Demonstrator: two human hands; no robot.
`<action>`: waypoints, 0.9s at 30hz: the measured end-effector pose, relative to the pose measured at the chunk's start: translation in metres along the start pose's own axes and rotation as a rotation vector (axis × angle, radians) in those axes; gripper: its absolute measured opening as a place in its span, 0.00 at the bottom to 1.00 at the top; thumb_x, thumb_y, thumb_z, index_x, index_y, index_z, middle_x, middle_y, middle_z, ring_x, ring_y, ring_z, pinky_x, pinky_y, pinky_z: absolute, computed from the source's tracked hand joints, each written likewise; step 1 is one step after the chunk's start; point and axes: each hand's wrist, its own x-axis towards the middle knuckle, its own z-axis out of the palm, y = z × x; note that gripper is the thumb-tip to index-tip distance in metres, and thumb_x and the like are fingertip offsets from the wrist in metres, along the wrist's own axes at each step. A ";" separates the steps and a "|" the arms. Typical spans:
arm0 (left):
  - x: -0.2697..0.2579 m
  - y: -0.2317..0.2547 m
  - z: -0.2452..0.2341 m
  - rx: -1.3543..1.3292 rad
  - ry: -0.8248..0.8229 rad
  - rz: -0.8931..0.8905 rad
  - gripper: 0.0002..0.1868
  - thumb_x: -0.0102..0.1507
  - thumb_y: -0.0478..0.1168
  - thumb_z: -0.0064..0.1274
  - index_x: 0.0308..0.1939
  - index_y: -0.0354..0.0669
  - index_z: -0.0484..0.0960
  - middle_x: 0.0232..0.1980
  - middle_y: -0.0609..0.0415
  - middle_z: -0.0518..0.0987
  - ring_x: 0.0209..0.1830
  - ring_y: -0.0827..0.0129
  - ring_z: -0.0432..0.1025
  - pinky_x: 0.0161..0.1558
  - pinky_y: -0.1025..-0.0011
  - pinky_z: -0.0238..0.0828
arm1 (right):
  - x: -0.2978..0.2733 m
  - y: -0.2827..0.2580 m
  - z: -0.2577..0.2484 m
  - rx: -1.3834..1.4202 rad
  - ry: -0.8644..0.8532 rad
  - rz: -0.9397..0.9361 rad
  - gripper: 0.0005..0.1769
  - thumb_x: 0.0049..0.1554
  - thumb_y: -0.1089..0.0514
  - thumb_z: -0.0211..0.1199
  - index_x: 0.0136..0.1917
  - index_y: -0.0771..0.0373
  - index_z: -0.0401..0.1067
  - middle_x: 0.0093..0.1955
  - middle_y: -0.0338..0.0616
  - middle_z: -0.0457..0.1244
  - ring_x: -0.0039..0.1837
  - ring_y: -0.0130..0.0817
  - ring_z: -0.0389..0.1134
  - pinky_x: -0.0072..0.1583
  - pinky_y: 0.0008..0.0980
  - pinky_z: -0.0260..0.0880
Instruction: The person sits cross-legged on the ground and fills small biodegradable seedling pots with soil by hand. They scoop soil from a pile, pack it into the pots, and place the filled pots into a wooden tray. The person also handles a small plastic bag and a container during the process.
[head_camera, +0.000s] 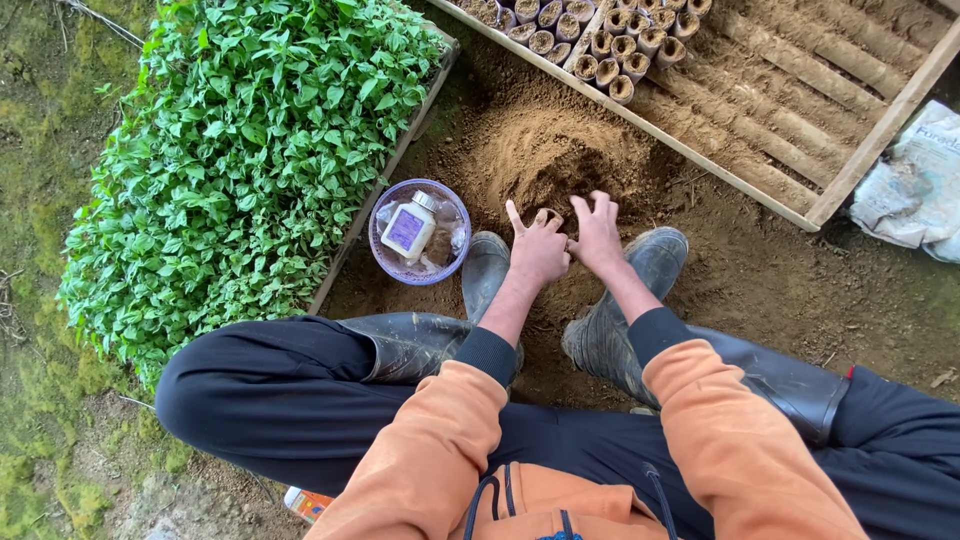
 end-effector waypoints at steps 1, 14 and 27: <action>0.003 -0.001 0.002 0.001 0.002 -0.001 0.20 0.59 0.51 0.45 0.50 0.58 0.87 0.68 0.63 0.75 0.72 0.64 0.58 0.71 0.20 0.18 | 0.006 0.010 0.012 0.000 0.001 -0.002 0.45 0.44 0.68 0.76 0.73 0.64 0.64 0.70 0.62 0.49 0.72 0.63 0.52 0.65 0.58 0.71; 0.018 0.000 0.029 -0.010 0.064 0.007 0.22 0.58 0.51 0.48 0.54 0.55 0.85 0.62 0.59 0.77 0.69 0.63 0.60 0.71 0.21 0.13 | 0.024 0.011 -0.004 -0.089 0.017 -0.378 0.20 0.49 0.67 0.69 0.55 0.56 0.75 0.57 0.42 0.64 0.63 0.45 0.65 0.61 0.42 0.73; 0.000 -0.008 0.034 -0.786 0.333 -0.266 0.09 0.62 0.42 0.41 0.40 0.48 0.77 0.42 0.48 0.77 0.48 0.50 0.75 0.50 0.46 0.74 | 0.018 0.034 -0.018 -0.111 0.009 -0.356 0.07 0.64 0.53 0.60 0.51 0.53 0.77 0.50 0.40 0.67 0.56 0.43 0.70 0.56 0.40 0.75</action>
